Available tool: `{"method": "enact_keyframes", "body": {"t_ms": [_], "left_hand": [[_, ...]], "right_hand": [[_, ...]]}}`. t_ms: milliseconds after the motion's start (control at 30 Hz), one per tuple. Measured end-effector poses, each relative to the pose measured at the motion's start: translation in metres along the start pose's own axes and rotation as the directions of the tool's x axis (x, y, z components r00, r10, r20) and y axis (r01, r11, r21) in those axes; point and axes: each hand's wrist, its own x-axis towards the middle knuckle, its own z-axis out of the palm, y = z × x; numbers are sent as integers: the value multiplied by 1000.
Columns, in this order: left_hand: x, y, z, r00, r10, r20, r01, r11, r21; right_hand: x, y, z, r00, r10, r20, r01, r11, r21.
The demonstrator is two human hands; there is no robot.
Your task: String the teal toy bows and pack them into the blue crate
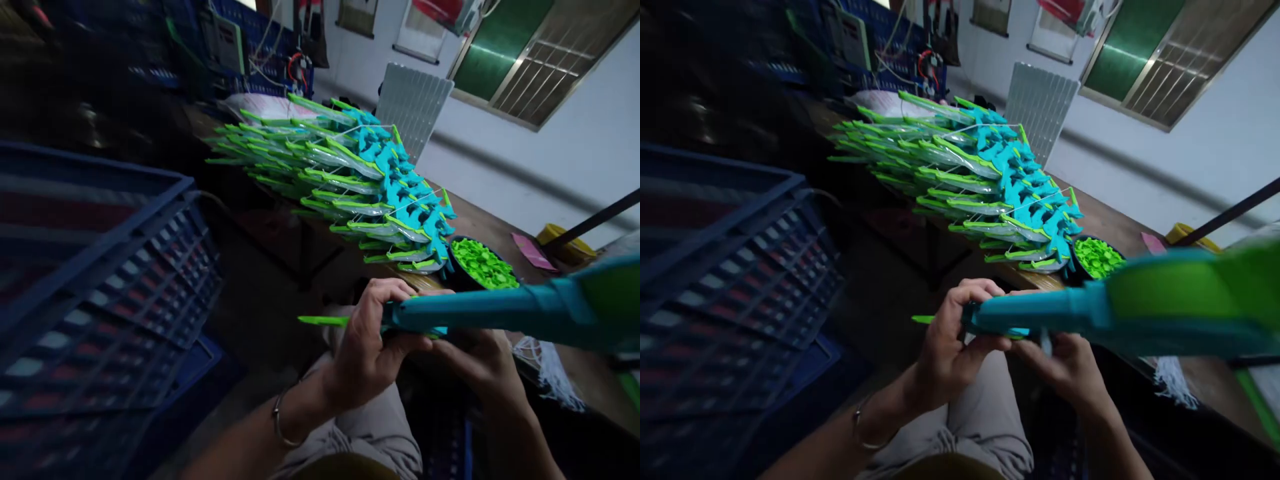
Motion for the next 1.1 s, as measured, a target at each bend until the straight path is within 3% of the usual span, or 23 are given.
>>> {"method": "enact_keyframes", "body": {"t_ms": [100, 167, 333, 433, 533, 600, 633, 667, 733, 767, 800, 867, 1000, 1100], "left_hand": [[-8, -25, 5, 959, 264, 101, -276, 953, 124], [-20, -44, 6, 946, 276, 171, -297, 948, 113], [-59, -80, 3, 954, -88, 286, 90, 996, 7], [-94, -91, -2, 954, -211, 213, 187, 974, 127], [-131, -87, -15, 927, -373, 39, 354, 904, 240], [-148, -77, -23, 827, -555, -90, 562, 806, 184], [-152, -71, -26, 730, -676, -98, 683, 726, 82], [-153, -66, -26, 604, -796, -46, 793, 606, -65], [-146, -61, -22, 349, -913, 211, 892, 254, -373], [-140, -61, -17, 269, -900, 344, 873, 78, -481], [-132, -63, -12, 228, -872, 433, 829, -59, -556], [-117, -68, 0, 195, -858, 475, 733, -194, -652], [-100, -78, 13, 119, -900, 419, 644, -251, -723], [-100, -79, 16, 121, -907, 403, 642, -238, -729]], "right_hand": [[-1, 14, -8, 991, -101, 85, 107, 991, -75], [-3, 27, -6, 982, -139, 128, 148, 987, -60], [-31, 79, 16, 988, -91, 128, 109, 984, -142], [-50, 106, 28, 988, -50, 144, 70, 988, -138], [-56, 121, 33, 991, -37, 131, 52, 993, -111], [-51, 126, 32, 989, -43, 144, 58, 993, -100], [-47, 128, 31, 986, -45, 158, 62, 993, -99], [-43, 129, 30, 983, -50, 178, 68, 993, -97], [-35, 132, 28, 966, -72, 247, 96, 991, -89], [-31, 133, 27, 953, -85, 292, 114, 990, -84], [-27, 133, 27, 934, -102, 343, 135, 988, -75], [-21, 133, 26, 886, -148, 439, 189, 981, -51], [-14, 135, 26, 825, -239, 513, 293, 956, -25], [-17, 141, 25, 823, -237, 516, 298, 954, -37]]}}
